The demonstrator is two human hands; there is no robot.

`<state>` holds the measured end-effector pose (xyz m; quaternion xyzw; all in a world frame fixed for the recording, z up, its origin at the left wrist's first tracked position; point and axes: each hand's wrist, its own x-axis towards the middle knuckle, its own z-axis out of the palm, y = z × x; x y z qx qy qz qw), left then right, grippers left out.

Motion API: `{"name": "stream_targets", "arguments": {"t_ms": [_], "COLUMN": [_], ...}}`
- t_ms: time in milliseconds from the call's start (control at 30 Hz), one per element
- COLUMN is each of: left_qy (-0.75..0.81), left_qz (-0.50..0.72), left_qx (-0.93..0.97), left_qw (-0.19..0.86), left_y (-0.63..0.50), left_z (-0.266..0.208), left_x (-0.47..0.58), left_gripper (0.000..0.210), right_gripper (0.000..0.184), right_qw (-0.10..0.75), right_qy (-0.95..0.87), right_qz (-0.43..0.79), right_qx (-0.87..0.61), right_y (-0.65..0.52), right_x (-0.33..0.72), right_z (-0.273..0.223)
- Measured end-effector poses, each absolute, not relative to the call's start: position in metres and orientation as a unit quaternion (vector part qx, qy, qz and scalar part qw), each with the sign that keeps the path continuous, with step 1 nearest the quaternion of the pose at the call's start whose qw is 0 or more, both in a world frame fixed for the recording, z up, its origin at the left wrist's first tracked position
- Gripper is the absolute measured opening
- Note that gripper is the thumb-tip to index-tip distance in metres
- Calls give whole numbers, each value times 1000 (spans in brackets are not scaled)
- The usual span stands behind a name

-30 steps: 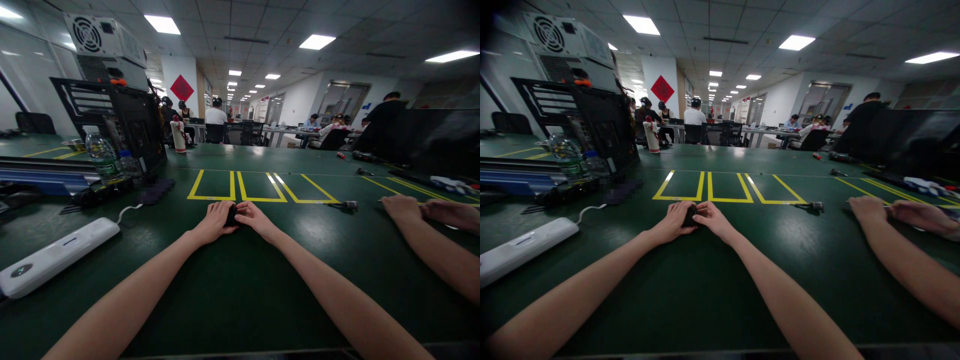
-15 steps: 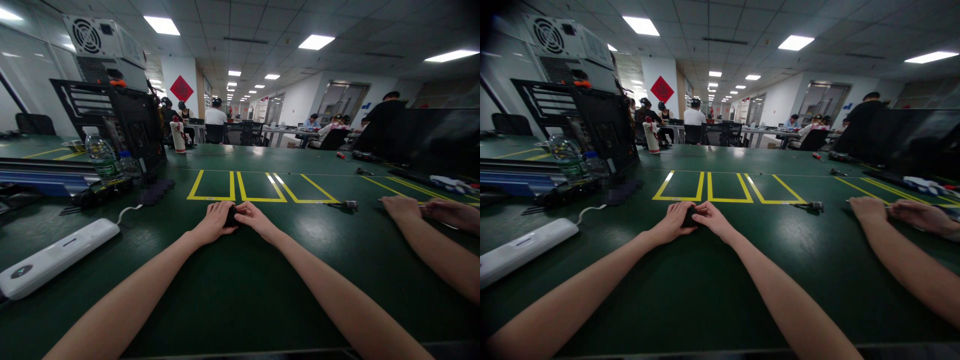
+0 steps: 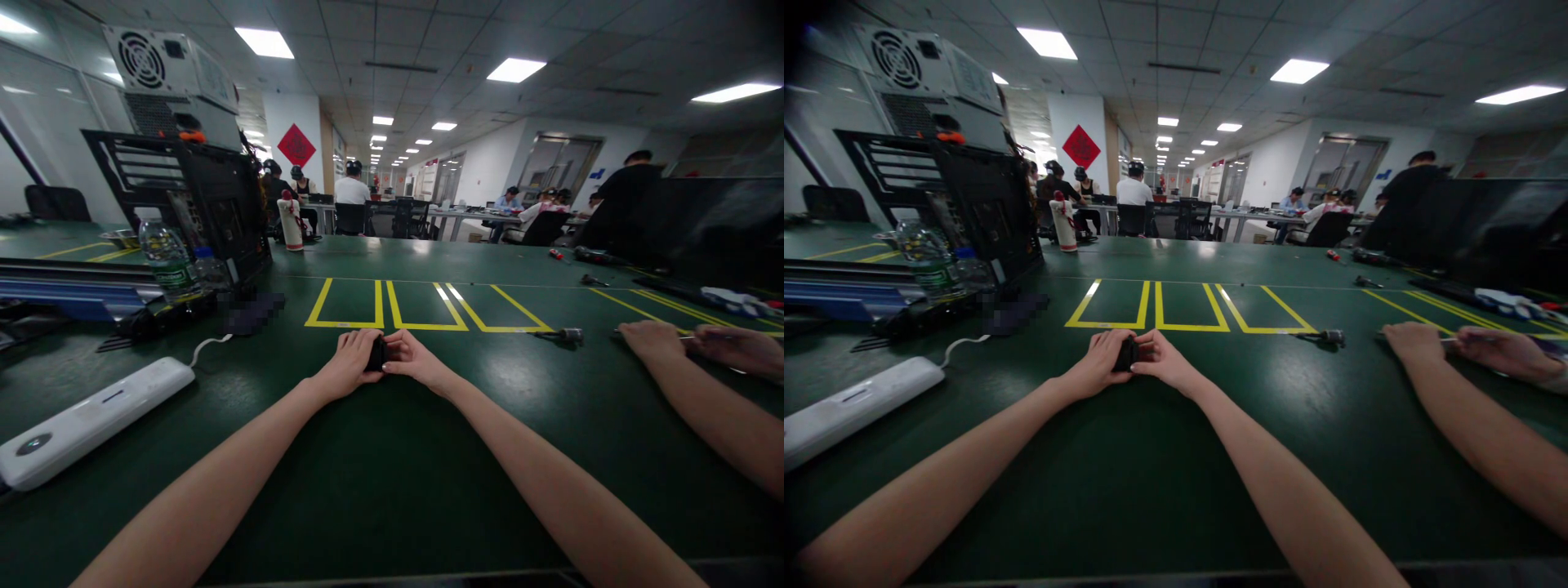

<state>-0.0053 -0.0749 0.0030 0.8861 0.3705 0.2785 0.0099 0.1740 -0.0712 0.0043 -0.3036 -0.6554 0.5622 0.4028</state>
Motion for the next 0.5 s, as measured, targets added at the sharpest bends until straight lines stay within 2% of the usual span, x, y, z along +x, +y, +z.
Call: {"name": "stream_targets", "arguments": {"t_ms": [200,500], "left_qy": [369,368], "left_qz": [281,276], "left_qx": [886,888], "left_qw": [14,13], "left_y": [-77,-77], "left_z": [5,6], "left_x": [-5,-5], "left_gripper": [54,53], "right_gripper": [23,32], "right_qw": [424,409], "right_qy": [-644,-645], "right_qz": [554,553], "right_qx": [-313,-332], "right_y": [-73,-73], "right_x": [172,173], "right_z": [3,7]}}
